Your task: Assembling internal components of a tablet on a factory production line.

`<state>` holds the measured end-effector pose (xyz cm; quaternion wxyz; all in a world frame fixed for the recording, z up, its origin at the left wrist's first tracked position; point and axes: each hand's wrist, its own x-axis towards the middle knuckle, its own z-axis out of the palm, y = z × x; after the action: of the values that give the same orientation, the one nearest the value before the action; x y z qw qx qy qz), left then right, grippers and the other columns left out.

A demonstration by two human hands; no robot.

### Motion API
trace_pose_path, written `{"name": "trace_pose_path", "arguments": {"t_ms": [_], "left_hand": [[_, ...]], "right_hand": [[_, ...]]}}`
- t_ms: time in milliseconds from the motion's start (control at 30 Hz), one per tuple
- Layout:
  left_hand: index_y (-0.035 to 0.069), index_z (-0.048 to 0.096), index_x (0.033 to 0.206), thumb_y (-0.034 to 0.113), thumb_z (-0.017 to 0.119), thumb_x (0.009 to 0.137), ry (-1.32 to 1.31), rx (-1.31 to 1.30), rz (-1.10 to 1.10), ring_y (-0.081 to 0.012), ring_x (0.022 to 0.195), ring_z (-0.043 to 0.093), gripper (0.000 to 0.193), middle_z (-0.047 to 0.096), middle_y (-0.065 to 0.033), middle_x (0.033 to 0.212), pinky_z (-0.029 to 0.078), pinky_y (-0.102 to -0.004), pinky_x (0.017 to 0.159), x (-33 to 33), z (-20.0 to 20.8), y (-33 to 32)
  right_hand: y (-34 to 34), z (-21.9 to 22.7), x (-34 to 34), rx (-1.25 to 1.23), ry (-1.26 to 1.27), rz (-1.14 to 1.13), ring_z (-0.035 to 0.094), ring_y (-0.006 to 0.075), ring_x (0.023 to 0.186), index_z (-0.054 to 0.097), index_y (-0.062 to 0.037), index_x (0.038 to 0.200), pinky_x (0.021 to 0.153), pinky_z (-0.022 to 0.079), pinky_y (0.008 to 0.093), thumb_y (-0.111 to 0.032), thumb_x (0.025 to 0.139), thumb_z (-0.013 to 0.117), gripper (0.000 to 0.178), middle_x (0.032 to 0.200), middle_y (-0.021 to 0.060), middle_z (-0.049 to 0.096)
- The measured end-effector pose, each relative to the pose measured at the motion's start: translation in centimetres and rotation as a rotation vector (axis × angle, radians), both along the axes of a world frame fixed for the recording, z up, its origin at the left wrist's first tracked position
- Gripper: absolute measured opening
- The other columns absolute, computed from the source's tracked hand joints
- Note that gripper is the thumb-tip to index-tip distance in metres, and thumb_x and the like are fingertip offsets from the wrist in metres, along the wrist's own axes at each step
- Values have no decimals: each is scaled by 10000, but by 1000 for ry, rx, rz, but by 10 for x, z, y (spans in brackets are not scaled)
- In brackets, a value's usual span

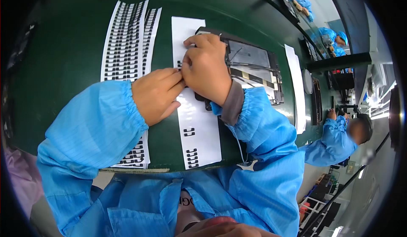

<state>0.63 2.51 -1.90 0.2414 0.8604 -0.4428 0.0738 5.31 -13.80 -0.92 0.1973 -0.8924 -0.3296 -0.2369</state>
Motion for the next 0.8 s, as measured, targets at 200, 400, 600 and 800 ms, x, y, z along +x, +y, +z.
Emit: {"name": "trace_pose_path", "arguments": {"t_ms": [200, 400, 600, 800], "left_hand": [[-32, 526, 1077, 88, 639, 688, 4, 43, 24, -319, 1100, 457, 423, 471, -173, 1198, 391, -383, 928, -1, -2, 1], [-14, 534, 1062, 57, 667, 636, -45, -14, -136, -341, 1031, 512, 452, 519, -193, 1125, 408, -452, 894, -9, 33, -6], [-95, 563, 915, 29, 614, 657, -186, -165, -465, -315, 904, 555, 291, 566, -206, 1001, 471, -382, 768, -9, 25, -62], [-101, 584, 872, 12, 599, 619, -224, -219, -531, -244, 725, 537, 278, 573, -169, 904, 452, -320, 599, 6, 8, -76]], "right_hand": [[-47, 43, -9, 460, 429, 42, 511, 249, 937, 585, -12, 687, 795, 393, 350, -81, 674, 602, 72, 992, 137, 576], [-141, 52, -74, 827, 661, -126, 493, 155, 953, 566, -15, 768, 832, 375, 277, -5, 756, 539, 32, 1053, 97, 536], [-144, 34, -90, 763, 784, -69, 473, 208, 1023, 563, -10, 771, 892, 342, 307, 9, 747, 572, 32, 1094, 111, 515], [-139, 22, -83, 435, 621, -44, 447, 282, 1047, 570, -37, 740, 912, 311, 367, -23, 684, 620, 76, 1084, 113, 543]]}}
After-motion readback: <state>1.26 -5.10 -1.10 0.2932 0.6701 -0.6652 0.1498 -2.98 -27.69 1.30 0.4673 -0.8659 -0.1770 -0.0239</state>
